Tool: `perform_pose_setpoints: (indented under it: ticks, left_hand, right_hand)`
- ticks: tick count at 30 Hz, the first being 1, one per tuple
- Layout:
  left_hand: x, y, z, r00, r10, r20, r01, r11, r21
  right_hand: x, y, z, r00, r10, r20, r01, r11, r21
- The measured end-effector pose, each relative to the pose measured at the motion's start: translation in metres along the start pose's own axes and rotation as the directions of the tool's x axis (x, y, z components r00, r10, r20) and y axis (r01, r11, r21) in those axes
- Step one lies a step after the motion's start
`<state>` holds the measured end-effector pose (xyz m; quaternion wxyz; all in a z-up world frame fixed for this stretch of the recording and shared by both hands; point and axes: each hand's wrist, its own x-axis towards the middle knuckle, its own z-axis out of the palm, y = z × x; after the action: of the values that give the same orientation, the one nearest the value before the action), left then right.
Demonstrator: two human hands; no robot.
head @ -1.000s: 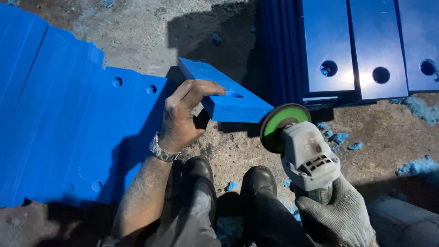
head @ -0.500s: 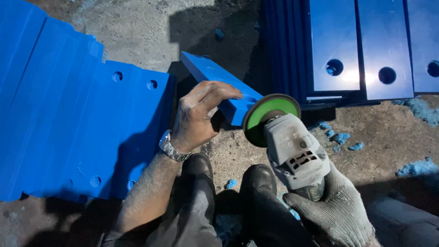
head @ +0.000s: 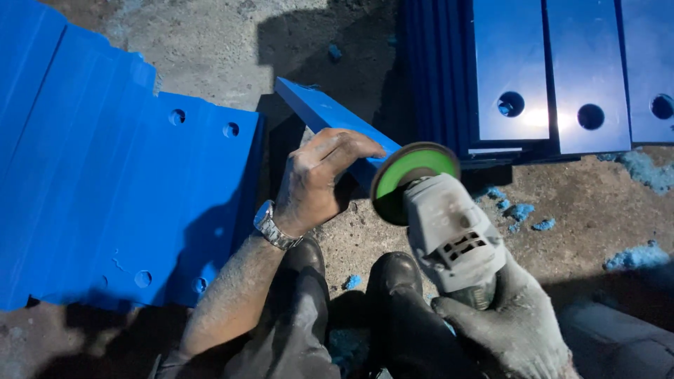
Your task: Grinding the edges of blue plastic or coated metal parts with an angle grinder.
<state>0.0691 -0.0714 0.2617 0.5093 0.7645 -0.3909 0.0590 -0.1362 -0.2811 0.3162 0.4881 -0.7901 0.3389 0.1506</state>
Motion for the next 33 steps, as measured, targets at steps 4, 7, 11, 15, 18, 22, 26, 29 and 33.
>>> perform_pose_setpoints:
  ticks: [4, 7, 11, 15, 18, 22, 26, 29, 33]
  left_hand:
    - [0.002, -0.003, -0.005, 1.000, -0.008, -0.013, 0.009, 1.000, 0.027]
    - [-0.002, -0.005, -0.007, 0.999, -0.032, -0.013, 0.032, 0.999, 0.026]
    - [0.002, 0.000, -0.008, 0.999, -0.033, -0.024, 0.033, 0.999, 0.012]
    - [0.000, -0.008, -0.012, 0.999, -0.031, -0.044, 0.033, 0.998, 0.056]
    - [0.002, -0.006, -0.024, 0.998, -0.043, -0.045, 0.044, 0.999, 0.029]
    - [0.002, -0.001, -0.029, 0.996, -0.066, -0.063, 0.066, 0.998, -0.012]
    - [0.002, -0.004, -0.031, 0.995, -0.040, -0.087, 0.041, 0.999, 0.001]
    - [0.000, -0.003, -0.029, 0.996, -0.060, -0.063, 0.059, 0.998, -0.012]
    - [-0.002, -0.005, -0.030, 0.998, -0.060, -0.031, 0.060, 0.998, -0.009]
  right_hand:
    - [0.009, 0.028, -0.012, 0.953, 0.283, -0.112, -0.279, 0.959, 0.049]
    - [0.008, 0.035, -0.011, 0.954, 0.268, -0.133, -0.258, 0.962, 0.088]
    - [0.004, 0.016, 0.002, 0.973, 0.229, -0.020, -0.224, 0.965, 0.135]
    - [0.004, 0.018, 0.000, 0.952, 0.304, -0.020, -0.300, 0.948, 0.106]
    - [0.011, 0.059, -0.012, 0.962, 0.261, -0.082, -0.243, 0.952, 0.183]
    - [0.009, 0.077, -0.025, 0.929, 0.301, -0.214, -0.315, 0.949, -0.029]
    - [0.010, 0.077, -0.019, 0.953, 0.236, -0.188, -0.249, 0.967, -0.052]
    - [0.006, 0.028, -0.005, 0.946, 0.304, -0.110, -0.294, 0.950, 0.103]
    - [0.008, 0.018, -0.005, 0.954, 0.296, -0.040, -0.271, 0.914, 0.303]
